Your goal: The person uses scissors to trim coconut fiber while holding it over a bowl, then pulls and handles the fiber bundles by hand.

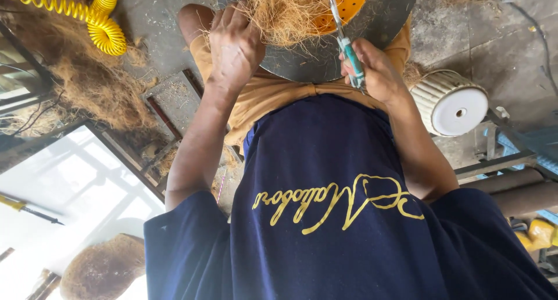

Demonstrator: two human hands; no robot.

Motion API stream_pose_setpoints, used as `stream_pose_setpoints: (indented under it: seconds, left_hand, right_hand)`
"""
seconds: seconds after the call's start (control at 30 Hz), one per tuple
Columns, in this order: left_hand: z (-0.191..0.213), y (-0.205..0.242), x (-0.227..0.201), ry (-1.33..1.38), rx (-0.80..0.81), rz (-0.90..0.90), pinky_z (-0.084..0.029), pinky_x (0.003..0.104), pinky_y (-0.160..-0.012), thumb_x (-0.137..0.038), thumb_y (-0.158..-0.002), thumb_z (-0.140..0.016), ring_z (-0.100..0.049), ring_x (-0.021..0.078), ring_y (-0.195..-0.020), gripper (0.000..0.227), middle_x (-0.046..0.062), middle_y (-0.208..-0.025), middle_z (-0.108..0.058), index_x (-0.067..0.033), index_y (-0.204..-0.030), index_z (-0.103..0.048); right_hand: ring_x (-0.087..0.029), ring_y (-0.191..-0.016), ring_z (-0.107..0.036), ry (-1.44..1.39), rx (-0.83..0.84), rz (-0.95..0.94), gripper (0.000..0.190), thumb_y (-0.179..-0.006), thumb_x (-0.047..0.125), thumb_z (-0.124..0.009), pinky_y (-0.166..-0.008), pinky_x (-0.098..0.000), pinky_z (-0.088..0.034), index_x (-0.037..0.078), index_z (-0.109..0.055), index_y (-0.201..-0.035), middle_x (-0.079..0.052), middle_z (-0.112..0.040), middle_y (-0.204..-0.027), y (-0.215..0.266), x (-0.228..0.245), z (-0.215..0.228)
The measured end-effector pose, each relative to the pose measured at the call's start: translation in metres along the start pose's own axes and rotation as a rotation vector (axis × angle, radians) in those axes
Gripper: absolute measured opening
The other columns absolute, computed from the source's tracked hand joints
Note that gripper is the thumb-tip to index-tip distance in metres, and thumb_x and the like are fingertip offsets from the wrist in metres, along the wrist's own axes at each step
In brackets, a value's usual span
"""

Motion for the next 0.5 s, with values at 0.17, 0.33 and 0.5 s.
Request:
stream_pose_setpoints:
  seconds: [0.17, 0.33, 0.5]
  left_hand:
    - [-0.009, 0.009, 0.007, -0.009, 0.000, 0.011, -0.060, 0.039, -0.070, 0.002, -0.061, -0.059, -0.060, 0.0247, -0.077, 0.025, 0.012, -0.087, -0.063, -0.0035, -0.085, -0.064]
    - [-0.015, 0.012, 0.011, -0.063, 0.001, 0.030, -0.058, 0.034, -0.062, 0.003, -0.058, -0.055, -0.052, 0.0207, -0.066, 0.020, 0.005, -0.069, -0.053, -0.0078, -0.075, -0.054]
    - [-0.028, 0.028, 0.021, -0.018, -0.017, 0.072, -0.061, 0.057, -0.089, 0.001, -0.066, -0.066, -0.074, 0.0409, -0.098, 0.064, 0.024, -0.108, -0.070, -0.0080, -0.128, -0.054]
  right_hand:
    - [-0.017, -0.078, -0.066, 0.181, -0.119, 0.016, 0.006, -0.107, 0.007, -0.054, -0.062, -0.0259, -0.061, 0.002, -0.054, -0.104, -0.011, -0.063, -0.093, -0.001, 0.013, 0.006]
    - [-0.012, -0.080, -0.053, -0.062, -0.045, -0.037, 0.007, -0.109, 0.020, -0.045, -0.078, -0.0292, -0.059, 0.014, -0.047, -0.108, 0.001, -0.048, -0.090, 0.005, -0.005, 0.004]
    - [-0.012, -0.063, -0.053, 0.549, -0.194, -0.142, 0.016, -0.104, 0.020, -0.063, -0.054, -0.0276, -0.044, 0.007, -0.055, -0.106, -0.004, -0.060, -0.085, 0.011, 0.013, 0.023]
Point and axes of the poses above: each hand's wrist, its own y-axis away from the middle knuckle, its own z-axis out of the back of the hand, x = y × z, the point moved 10 cm from there along -y, towards the middle knuckle
